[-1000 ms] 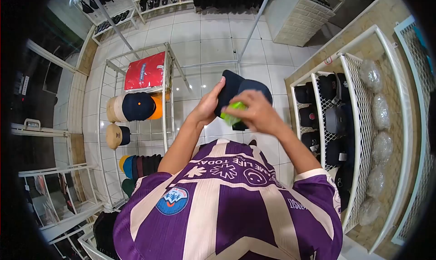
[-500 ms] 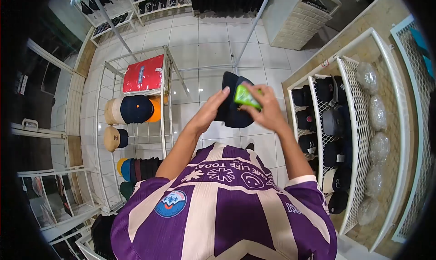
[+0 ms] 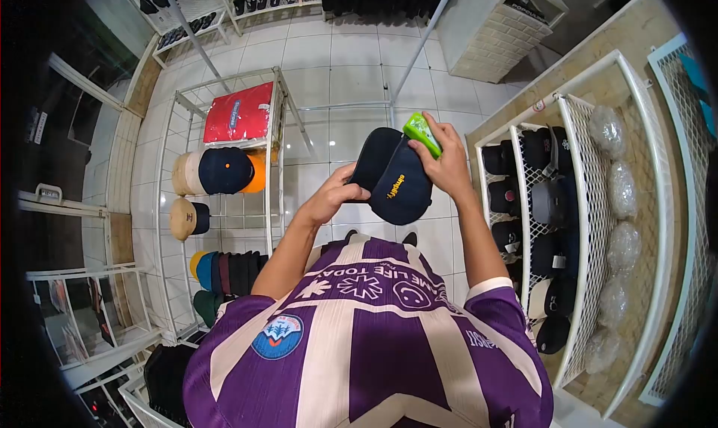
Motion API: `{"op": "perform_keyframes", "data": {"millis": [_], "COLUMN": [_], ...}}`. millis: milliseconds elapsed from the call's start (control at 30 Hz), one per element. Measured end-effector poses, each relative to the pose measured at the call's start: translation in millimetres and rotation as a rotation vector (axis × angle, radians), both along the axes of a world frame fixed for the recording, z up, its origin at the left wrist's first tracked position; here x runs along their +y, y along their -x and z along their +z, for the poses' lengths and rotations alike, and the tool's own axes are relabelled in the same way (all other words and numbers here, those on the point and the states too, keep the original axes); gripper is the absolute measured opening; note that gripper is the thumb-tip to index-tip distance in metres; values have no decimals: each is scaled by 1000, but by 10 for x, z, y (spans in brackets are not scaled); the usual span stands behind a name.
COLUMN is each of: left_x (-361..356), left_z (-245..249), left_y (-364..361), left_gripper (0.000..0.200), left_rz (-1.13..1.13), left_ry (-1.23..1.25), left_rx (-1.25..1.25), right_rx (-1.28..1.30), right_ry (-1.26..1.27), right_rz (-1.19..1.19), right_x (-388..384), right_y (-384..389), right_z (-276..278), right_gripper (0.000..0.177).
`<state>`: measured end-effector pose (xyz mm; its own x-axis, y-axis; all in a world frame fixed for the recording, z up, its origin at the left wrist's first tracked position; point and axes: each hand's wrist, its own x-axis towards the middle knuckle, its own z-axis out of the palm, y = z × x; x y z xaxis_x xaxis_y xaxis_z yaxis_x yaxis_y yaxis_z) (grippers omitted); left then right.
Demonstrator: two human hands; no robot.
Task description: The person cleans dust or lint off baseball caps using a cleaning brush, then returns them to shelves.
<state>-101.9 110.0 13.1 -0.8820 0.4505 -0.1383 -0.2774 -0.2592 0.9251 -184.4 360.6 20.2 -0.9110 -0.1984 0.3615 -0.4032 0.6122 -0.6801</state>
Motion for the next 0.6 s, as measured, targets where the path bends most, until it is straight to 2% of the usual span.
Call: {"op": "perform_keyframes", "data": {"millis": [100,167,233,267,333,367,433,467,500,567,600], "left_x": [-21,-115,-138,-131,-118,-119,-167,-176,-147,-58,-57], "left_z": [16,-23,-34,-41,-57,-72,-61,-54,-52,-53,-63], "left_y": [-60,-82,-125,-150,-127,-159,-197,-186,-175,-162,-112], "left_gripper": [57,60,62,64,66,69,62,55,55,58,79], "left_rz": [108,-12,-20,-25,28,90,133,158,154,189,95], "left_ry": [-85,3,-41,-90,-112,-138,-156,-173,-172,-210,-74], "left_rx": [-87,16,-20,-57,-13,12,-14,-32,-29,23,85], "right_rx": [106,108,-77,-47,35,31,-429,-527,-522,-580,-596], "right_ry": [-104,-66,76,-39,96,95,923,1062,1064,1050,1054], "right_rz": [137,218,146,67,-76,-67,113,252,250,440,459], "right_x": [-127,-102,63,182,370,488,641,673,649,539,493], "right_y": [-271,-275,-48,42,134,141,89,-4,-41,-114,-143], "right_z": [325,261,-13,-118,-191,-194,-99,-57,-67,-111,-51], "right_gripper": [61,60,60,55,55,55,57,61,61,64,66]}}
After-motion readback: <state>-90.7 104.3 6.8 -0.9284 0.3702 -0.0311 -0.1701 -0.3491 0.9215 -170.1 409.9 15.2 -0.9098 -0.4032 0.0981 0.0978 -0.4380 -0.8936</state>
